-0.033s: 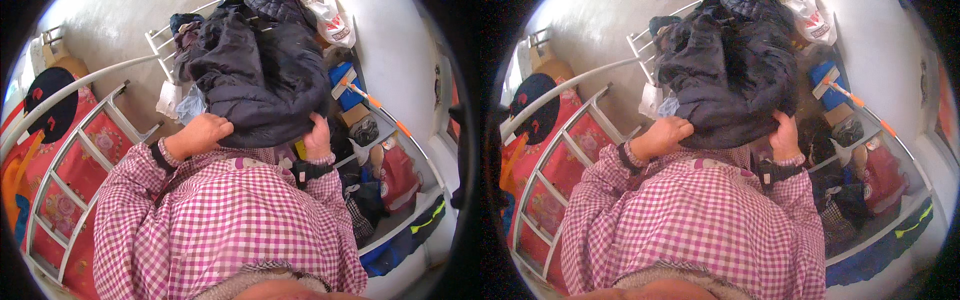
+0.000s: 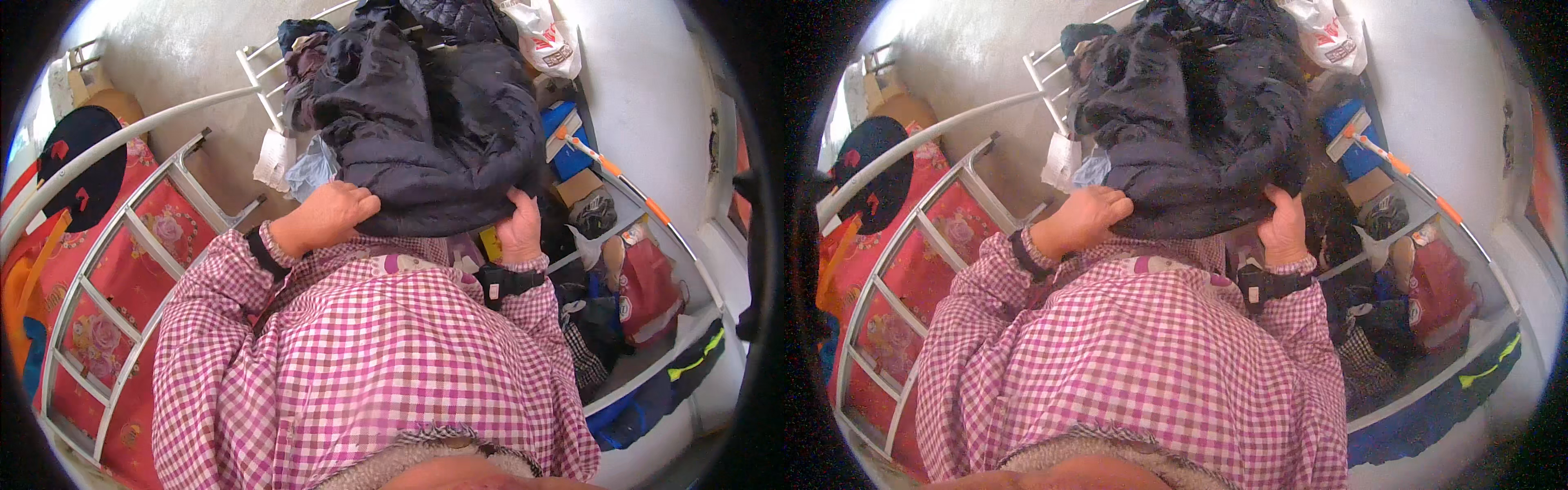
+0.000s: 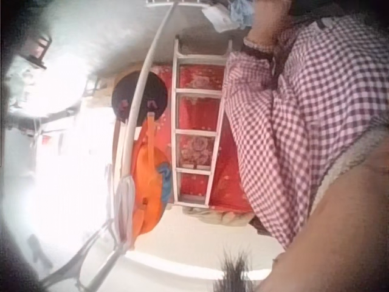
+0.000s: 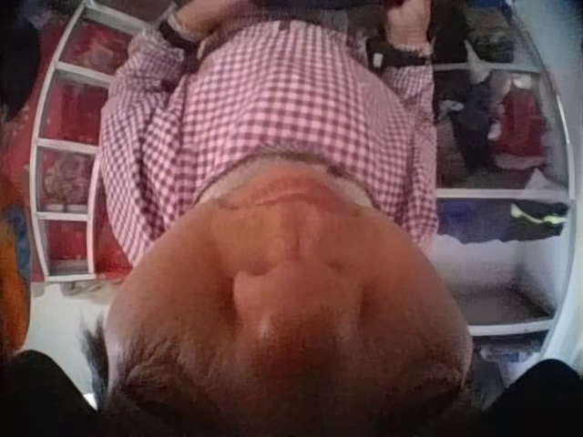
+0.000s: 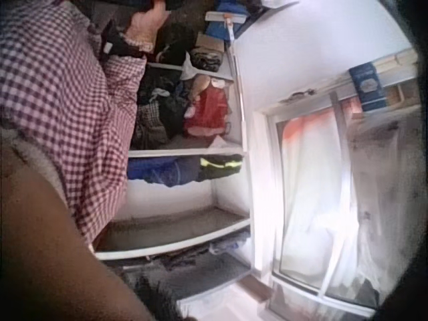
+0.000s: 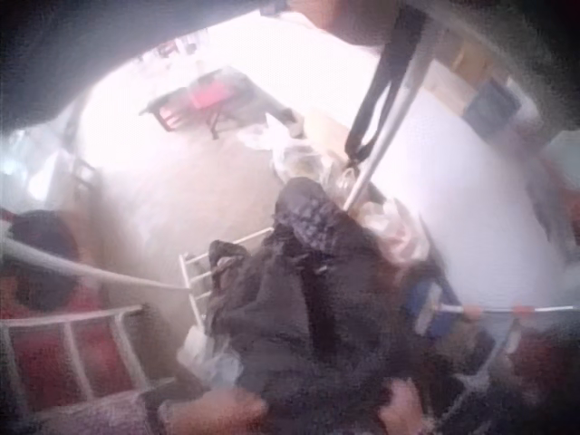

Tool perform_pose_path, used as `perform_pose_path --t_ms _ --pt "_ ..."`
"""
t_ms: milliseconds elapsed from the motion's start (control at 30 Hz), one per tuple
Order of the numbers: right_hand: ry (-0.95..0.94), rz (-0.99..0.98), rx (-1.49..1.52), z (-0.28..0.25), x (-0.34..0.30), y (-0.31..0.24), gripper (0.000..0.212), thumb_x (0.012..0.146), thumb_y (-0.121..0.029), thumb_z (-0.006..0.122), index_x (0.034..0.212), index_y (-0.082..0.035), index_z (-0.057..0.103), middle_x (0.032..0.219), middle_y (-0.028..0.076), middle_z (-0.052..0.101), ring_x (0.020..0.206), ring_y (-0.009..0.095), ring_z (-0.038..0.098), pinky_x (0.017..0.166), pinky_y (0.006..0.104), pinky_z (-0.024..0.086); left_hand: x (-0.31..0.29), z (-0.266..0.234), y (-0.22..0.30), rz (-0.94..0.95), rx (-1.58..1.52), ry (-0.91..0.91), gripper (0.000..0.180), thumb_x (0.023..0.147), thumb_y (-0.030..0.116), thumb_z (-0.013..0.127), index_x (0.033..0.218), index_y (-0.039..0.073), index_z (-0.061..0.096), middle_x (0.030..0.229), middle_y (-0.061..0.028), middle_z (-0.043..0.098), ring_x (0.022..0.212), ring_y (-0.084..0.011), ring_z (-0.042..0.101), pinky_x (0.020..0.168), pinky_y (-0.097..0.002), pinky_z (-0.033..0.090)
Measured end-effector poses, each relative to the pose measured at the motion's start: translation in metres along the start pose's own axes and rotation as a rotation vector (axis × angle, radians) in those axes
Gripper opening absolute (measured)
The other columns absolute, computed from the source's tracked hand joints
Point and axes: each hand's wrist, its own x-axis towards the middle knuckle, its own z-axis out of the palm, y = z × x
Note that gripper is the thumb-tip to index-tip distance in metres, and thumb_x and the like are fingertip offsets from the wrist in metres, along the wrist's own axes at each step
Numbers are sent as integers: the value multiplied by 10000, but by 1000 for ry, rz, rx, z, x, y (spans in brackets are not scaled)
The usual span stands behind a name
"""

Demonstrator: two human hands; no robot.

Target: The person folds several garments by hand, including a black jacket, a gray sweatshirt, and a pair of jeans, then places them on a shelf. The person also briefly handles a small gray cloth item.

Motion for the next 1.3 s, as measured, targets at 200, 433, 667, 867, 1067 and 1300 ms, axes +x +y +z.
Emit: perform_pose_path --t_ms 200,433,667,867,1067,1300 --pt "-45 -242 -751 -19 -27 -7 509 871 -30 510 1376 -24 453 1377 122 512 1242 312 501 1112 432 347 -9 28 -20 41 -83 -1 350 648 113 722 930 46 526 855 -140 600 823 -358 611 708 -437 488" --pt "18 -301 -519 -47 -75 -33 283 829 -76 670 1094 20 654 1205 156 625 1113 310 587 976 389 437 -16 54 -46 -139 -54 -131 440 758 179 720 1130 44 528 942 -150 626 904 -379 614 785 -451 494" --pt "75 -855 -1668 -90 -129 -56 498 797 -287 731 1204 -23 621 1225 135 633 1123 314 600 961 404 465 72 87 -51 -27 109 221 901 645 166 823 1418 99 367 1413 -149 429 1220 -359 491 942 -423 465" --pt "356 -882 -2114 -98 -182 -99 591 753 -300 714 1255 -21 573 1259 165 595 1134 311 585 959 405 463 147 144 -8 64 -287 -246 329 770 263 726 985 28 644 857 -212 657 853 -402 636 758 -457 510" --pt "399 -811 -1347 -123 -177 -131 526 749 -241 684 1214 -18 580 1218 161 604 1097 307 593 937 405 469 104 164 18 186 -526 -524 329 821 251 673 1060 26 654 926 -228 660 870 -405 631 772 -458 506" --pt "340 -717 -1114 -136 -165 -129 455 743 -172 650 1166 -15 587 1170 156 614 1052 303 601 912 405 476 91 111 28 159 -391 -394 268 825 215 652 1041 57 649 897 -215 654 850 -391 630 737 -463 496"
